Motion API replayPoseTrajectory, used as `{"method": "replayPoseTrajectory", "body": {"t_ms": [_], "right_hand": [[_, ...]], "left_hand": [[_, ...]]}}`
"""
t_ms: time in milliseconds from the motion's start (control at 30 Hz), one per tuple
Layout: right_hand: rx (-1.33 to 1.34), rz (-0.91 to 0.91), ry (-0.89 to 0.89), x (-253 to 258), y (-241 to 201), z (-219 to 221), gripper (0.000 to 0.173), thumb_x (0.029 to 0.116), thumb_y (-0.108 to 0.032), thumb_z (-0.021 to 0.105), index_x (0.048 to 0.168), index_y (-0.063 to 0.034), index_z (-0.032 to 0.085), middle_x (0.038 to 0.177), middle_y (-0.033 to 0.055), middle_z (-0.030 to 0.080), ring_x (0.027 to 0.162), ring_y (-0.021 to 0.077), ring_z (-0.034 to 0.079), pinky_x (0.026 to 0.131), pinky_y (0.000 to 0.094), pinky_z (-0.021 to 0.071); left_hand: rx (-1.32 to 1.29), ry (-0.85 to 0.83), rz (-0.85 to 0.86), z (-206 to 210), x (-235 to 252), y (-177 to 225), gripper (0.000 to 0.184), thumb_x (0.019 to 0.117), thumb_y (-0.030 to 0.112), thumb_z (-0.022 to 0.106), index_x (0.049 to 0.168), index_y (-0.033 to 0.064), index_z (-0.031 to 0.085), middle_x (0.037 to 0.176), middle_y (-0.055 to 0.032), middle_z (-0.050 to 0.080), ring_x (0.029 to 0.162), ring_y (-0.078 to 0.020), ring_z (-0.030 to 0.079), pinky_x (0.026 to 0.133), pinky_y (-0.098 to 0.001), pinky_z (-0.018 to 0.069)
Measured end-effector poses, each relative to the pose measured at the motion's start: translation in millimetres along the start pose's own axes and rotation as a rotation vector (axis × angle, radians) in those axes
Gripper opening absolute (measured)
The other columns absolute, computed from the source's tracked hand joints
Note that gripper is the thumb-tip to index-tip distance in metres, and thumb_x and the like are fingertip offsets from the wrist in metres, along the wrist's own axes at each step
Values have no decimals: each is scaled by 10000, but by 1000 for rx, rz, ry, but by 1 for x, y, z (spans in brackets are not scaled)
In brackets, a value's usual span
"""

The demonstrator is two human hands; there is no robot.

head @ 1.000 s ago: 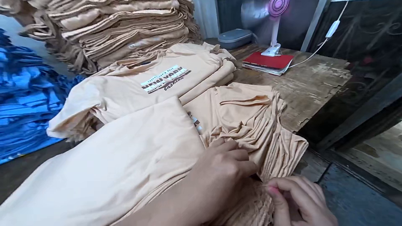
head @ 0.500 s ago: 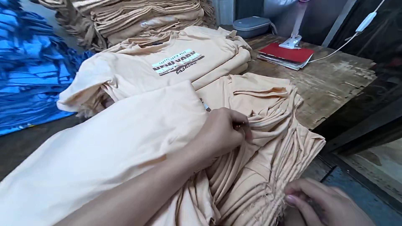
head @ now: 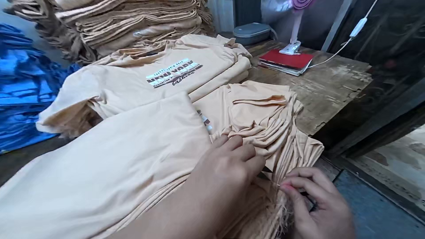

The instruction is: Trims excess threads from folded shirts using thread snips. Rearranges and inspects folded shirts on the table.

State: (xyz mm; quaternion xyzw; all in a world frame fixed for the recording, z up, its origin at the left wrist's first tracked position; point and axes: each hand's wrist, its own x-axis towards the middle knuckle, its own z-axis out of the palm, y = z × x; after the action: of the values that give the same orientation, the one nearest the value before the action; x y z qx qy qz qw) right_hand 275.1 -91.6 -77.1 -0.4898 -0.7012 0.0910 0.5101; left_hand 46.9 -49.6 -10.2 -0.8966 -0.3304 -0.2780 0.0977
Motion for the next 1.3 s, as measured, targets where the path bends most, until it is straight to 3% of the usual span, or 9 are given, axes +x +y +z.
{"method": "replayPoseTrajectory", "body": {"t_ms": [200,267,367,533,667,767,1000,1167,1300], "right_hand": [[-98,47,-5,-8,-10,1,118,948,-290,697,886,-224,774,1047,-29,711,1021,118,641,893,382,499],[-192,124,-73,-6,-13,-7,123,937,-312,686,932,-223,772,1103,-13,714,1049,173,641,880,463,482],[-253,95,-51,1,-3,-5,323,950,-360,646,1189,-177,762,1206,83,674,1105,273,620,893,524,502],[-334,53,-141,15,18,-3,152,934,-355,652,889,-269,769,1072,-51,722,1064,205,672,942,594,474],[-703,170,-175,12,-12,-36,324,955,-397,635,1115,-152,775,1252,153,689,1239,492,569,1033,833,228],[-655,157,-157,7,-24,-34,415,913,-328,661,1280,-136,697,1281,155,672,1214,454,582,971,744,324],[-322,52,83,0,-44,32,717,782,-661,771,1165,-60,694,1008,76,705,921,240,646,852,561,443],[-309,-69,183,7,-31,59,116,782,-230,719,886,-178,720,876,-36,714,842,119,649,883,469,415],[-37,-127,-64,8,-16,47,355,818,-87,715,1167,-66,661,963,-21,734,878,98,662,998,490,437]], "left_hand": [[100,-49,70,19,1,14,159,941,103,593,870,144,730,775,-4,665,749,-210,643,648,-378,510],[24,-88,-27,16,0,8,74,907,160,665,922,178,736,855,22,695,836,-190,668,708,-389,539],[-155,-241,-152,13,-3,-8,323,780,211,798,1095,251,739,1003,67,690,964,-128,671,831,-395,589],[-357,-287,-224,14,5,-17,154,815,148,703,918,234,781,866,99,683,772,-24,637,682,-276,565],[-390,-390,-206,12,4,-18,204,839,267,771,1042,244,771,952,75,668,851,-53,629,753,-291,559],[-356,-435,-213,16,13,-15,178,802,189,761,975,213,795,946,24,691,869,-128,652,755,-400,551],[-631,-360,-189,12,9,-33,196,927,88,618,1027,180,759,961,64,720,868,-26,658,775,-265,563],[-632,-376,-227,6,11,-33,188,926,59,594,1030,149,722,901,40,691,791,-44,633,713,-258,541],[-599,-421,-389,8,15,-31,168,931,66,609,1053,158,678,912,50,689,810,-56,645,734,-286,553]]}}
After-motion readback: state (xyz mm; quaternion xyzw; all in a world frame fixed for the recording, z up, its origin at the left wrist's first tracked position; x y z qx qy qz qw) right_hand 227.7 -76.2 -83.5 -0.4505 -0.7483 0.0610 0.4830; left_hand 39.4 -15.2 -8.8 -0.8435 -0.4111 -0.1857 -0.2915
